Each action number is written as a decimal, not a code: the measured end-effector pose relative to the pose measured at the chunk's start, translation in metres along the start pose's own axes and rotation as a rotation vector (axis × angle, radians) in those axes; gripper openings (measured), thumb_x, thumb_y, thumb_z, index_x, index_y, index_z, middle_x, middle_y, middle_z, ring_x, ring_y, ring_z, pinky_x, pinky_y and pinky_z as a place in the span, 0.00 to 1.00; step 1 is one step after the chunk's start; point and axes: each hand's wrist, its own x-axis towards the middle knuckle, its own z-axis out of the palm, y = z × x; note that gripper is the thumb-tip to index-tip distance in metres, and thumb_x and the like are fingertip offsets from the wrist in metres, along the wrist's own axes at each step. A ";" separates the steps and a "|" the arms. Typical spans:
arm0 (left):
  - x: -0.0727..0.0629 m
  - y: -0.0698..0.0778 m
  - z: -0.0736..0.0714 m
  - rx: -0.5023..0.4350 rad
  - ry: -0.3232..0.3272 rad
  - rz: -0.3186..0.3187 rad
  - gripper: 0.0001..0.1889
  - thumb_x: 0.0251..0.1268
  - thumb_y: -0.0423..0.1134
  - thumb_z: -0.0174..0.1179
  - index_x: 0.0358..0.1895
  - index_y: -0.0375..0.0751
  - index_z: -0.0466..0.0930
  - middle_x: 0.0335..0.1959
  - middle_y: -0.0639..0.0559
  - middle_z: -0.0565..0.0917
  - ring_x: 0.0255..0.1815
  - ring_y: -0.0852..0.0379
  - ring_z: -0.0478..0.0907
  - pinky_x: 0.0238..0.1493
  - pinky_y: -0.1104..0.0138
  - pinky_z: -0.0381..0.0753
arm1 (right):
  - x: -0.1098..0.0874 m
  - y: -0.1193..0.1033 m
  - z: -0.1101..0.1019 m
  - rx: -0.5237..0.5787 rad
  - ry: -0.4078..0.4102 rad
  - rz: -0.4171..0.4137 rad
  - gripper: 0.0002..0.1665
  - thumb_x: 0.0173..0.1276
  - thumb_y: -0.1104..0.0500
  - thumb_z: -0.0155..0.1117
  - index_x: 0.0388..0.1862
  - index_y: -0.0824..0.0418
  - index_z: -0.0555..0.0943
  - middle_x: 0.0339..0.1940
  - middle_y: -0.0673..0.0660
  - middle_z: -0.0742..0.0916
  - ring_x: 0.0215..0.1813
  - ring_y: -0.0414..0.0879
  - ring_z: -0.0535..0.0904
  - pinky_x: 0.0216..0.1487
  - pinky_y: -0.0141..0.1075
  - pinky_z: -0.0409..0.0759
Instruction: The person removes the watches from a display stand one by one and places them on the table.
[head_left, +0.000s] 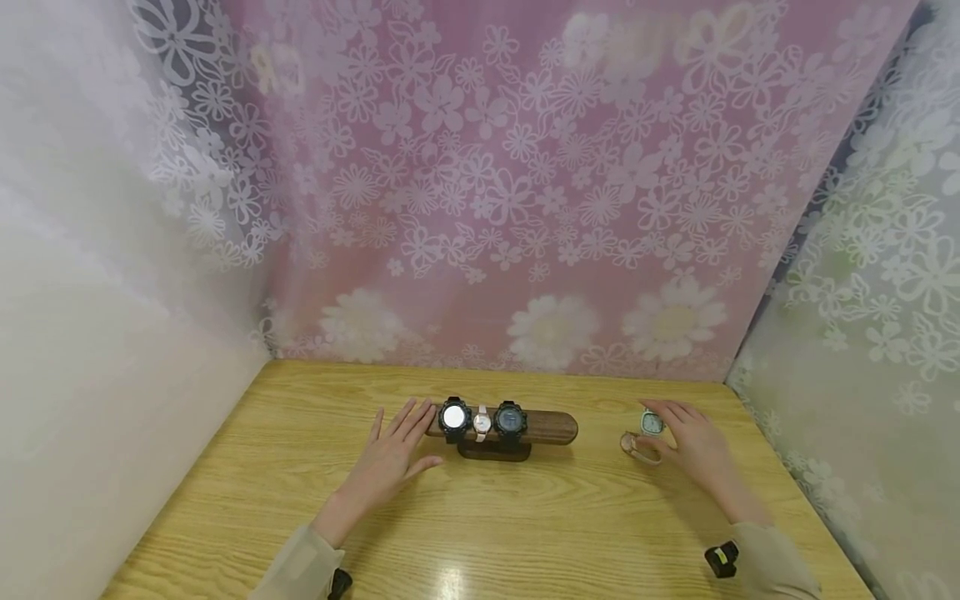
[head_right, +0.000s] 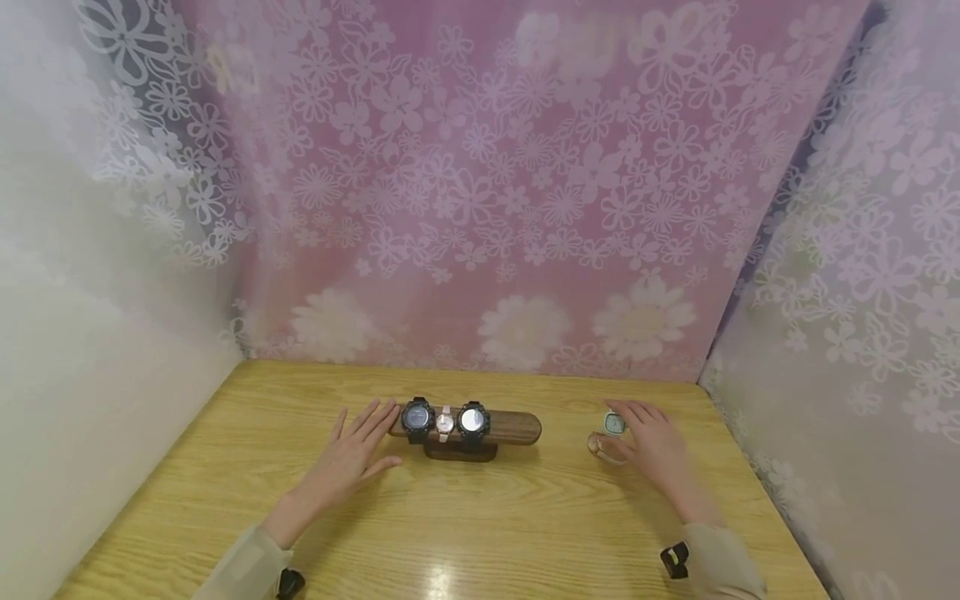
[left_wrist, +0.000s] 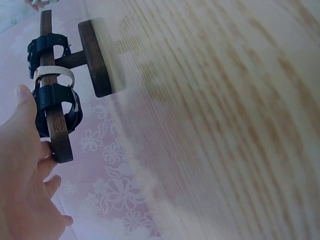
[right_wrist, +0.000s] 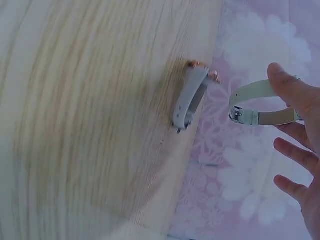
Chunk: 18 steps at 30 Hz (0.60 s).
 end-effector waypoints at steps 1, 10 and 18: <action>0.000 0.000 0.000 0.002 0.000 0.001 0.43 0.72 0.63 0.53 0.82 0.43 0.53 0.82 0.49 0.56 0.83 0.45 0.50 0.78 0.36 0.41 | -0.002 0.003 -0.001 -0.004 0.002 0.004 0.44 0.49 0.55 0.83 0.66 0.61 0.78 0.54 0.64 0.87 0.55 0.65 0.80 0.54 0.64 0.77; 0.000 0.001 -0.002 -0.015 0.010 -0.004 0.43 0.71 0.61 0.57 0.81 0.42 0.55 0.82 0.48 0.56 0.82 0.44 0.50 0.78 0.36 0.39 | -0.016 0.026 -0.010 -0.020 -0.012 0.039 0.42 0.51 0.53 0.82 0.65 0.61 0.78 0.54 0.65 0.86 0.55 0.66 0.80 0.54 0.65 0.76; 0.000 0.001 -0.001 -0.007 0.003 0.000 0.43 0.72 0.63 0.54 0.81 0.43 0.54 0.82 0.48 0.55 0.83 0.45 0.49 0.78 0.37 0.40 | -0.028 0.046 -0.015 -0.055 -0.106 0.075 0.40 0.50 0.57 0.82 0.62 0.62 0.79 0.51 0.68 0.87 0.53 0.69 0.80 0.52 0.69 0.72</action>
